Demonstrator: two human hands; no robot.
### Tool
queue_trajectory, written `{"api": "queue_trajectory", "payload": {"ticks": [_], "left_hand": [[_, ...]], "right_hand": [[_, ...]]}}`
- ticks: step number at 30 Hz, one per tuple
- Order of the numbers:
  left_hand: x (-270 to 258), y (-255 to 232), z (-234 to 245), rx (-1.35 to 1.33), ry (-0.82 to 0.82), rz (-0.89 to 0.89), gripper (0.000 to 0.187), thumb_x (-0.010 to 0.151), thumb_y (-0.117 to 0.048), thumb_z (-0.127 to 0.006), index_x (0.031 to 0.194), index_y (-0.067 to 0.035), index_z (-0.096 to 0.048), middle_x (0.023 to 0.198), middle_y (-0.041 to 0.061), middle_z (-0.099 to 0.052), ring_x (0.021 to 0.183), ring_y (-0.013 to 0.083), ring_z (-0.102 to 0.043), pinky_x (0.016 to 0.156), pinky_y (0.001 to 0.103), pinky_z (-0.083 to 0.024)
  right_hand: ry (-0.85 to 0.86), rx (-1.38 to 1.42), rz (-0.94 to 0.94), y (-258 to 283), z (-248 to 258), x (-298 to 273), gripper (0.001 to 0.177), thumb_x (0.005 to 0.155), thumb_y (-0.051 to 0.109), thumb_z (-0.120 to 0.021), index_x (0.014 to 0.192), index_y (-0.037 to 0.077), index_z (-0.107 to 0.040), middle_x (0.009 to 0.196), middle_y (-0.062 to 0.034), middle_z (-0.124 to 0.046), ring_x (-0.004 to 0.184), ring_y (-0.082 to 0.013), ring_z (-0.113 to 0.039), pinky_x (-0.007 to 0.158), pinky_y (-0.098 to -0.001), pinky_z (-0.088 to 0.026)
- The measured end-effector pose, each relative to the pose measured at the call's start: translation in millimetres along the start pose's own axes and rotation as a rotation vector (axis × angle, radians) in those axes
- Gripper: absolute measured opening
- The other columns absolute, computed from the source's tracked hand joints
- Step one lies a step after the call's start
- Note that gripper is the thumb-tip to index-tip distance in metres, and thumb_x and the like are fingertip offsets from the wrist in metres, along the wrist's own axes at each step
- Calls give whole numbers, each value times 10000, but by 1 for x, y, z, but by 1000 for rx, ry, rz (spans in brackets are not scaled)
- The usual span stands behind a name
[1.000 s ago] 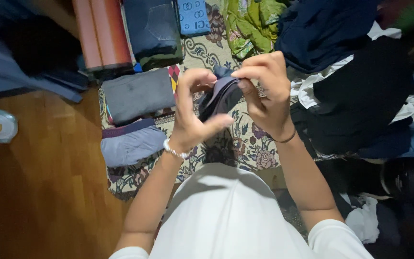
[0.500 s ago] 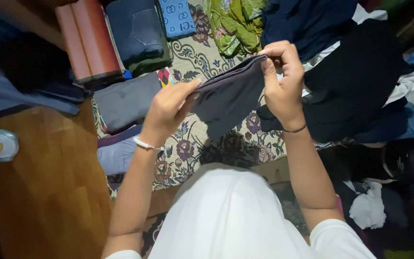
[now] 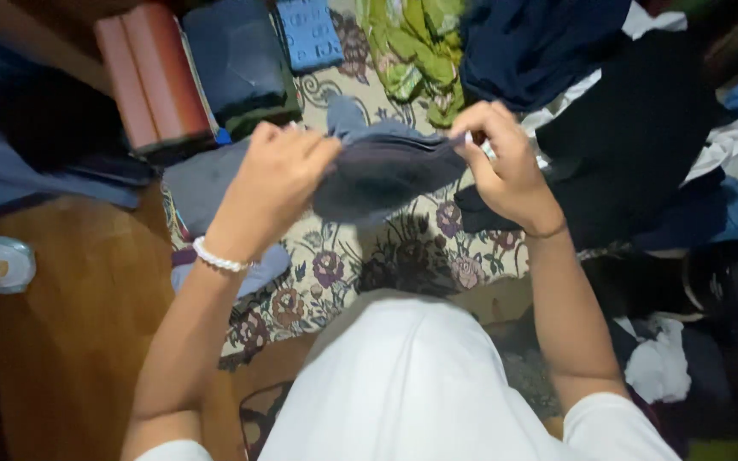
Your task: Folding various laundry items including underwear and black garments on a mat.
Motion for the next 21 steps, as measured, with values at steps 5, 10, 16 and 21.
{"api": "queue_trajectory", "payload": {"ticks": [5,10,16,21], "left_hand": [[-1,18,-12,-215,63,103,347,787,34,-747,1109,-52,-649,935,75,-698,881,249,-664,786,393,-464],[-4,22,-13,317,56,165,340,765,44,-702,1084,-63,-651,974,76,-660,967,278,-629,876,410,-423],[2,53,-35,185,136,166,190,883,-47,-709,1062,-67,-646,969,89,-650,974,296,-624,849,429,-430],[13,51,-27,536,55,95,375,765,-13,-689,1135,-65,-660,1012,66,-652,979,247,-620,877,371,-449]], "right_hand": [[-2,541,-218,-49,-16,0,81,1093,-8,-544,1157,42,-548,1106,15,-565,939,-49,-496,853,-225,-426],[122,519,-220,-60,-34,1,115,1060,-25,-555,1163,25,-568,1088,11,-553,927,-62,-487,834,-241,-429],[139,98,-163,-52,-23,32,91,1005,-52,-605,1081,-3,-592,941,-15,-604,837,-87,-568,748,-263,-470],[-5,85,3,-48,-13,45,110,1037,-99,-610,1116,-31,-573,1061,-80,-565,901,-126,-576,804,-258,-482]]}}
Point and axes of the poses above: each hand's wrist, its own x-axis towards the middle knuckle, its own z-axis out of the back of the hand, y = z × x, the point moved 6 cm from there along x, towards the middle knuckle
